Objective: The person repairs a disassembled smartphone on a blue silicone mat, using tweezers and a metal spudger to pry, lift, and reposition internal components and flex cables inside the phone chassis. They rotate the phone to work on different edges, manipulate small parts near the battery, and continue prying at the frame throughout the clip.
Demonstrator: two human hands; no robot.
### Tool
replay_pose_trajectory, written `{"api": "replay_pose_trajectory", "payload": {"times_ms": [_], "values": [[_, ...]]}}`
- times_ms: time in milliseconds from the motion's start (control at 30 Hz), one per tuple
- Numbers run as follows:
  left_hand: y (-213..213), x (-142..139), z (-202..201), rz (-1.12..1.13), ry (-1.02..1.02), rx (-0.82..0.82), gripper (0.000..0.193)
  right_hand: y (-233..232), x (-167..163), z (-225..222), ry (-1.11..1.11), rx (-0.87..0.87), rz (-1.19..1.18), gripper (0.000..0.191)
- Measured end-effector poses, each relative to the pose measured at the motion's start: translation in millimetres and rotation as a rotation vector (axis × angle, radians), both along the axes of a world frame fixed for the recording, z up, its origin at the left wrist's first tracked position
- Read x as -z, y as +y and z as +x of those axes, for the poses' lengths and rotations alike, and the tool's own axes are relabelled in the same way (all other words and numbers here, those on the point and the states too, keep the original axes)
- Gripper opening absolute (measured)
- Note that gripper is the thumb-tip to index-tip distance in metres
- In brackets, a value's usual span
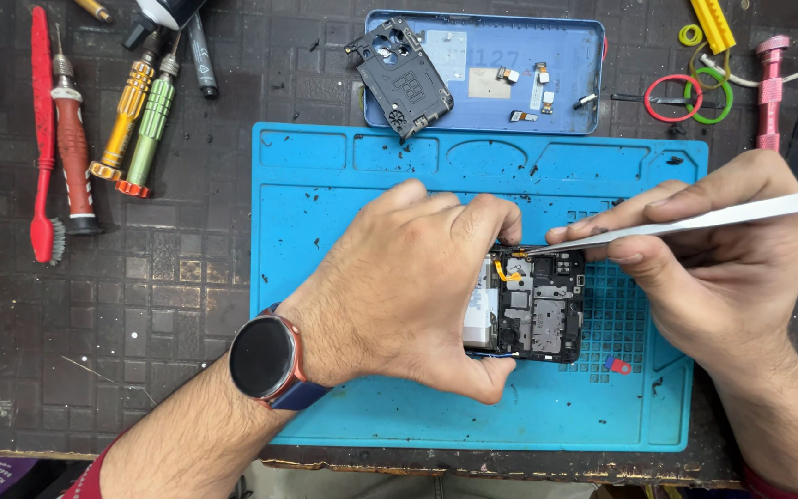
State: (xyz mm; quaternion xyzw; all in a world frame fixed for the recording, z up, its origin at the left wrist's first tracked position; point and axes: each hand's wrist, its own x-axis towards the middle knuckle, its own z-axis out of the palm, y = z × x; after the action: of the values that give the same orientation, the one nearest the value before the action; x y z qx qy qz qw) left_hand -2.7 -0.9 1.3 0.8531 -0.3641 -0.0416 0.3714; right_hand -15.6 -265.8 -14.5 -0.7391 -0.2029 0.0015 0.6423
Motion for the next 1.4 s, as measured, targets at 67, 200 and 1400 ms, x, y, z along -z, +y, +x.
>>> {"api": "replay_pose_trajectory", "payload": {"times_ms": [67, 200, 1400], "values": [[-0.2, 0.1, 0.2, -0.012, -0.007, -0.001, 0.079, 0.2, 1.0, 0.3, 0.041, 0.024, 0.025, 0.030], [1.0, -0.7, 1.0, 0.013, -0.004, 0.002, 0.078, 0.8, 5.4, 0.3, 0.075, 0.017, 0.048, 0.030], [2.1, -1.2, 3.4, 0.004, 0.064, 0.017, 0.079, -1.1, 17.3, -5.7, 0.192, 0.040, 0.114, 0.030]]}}
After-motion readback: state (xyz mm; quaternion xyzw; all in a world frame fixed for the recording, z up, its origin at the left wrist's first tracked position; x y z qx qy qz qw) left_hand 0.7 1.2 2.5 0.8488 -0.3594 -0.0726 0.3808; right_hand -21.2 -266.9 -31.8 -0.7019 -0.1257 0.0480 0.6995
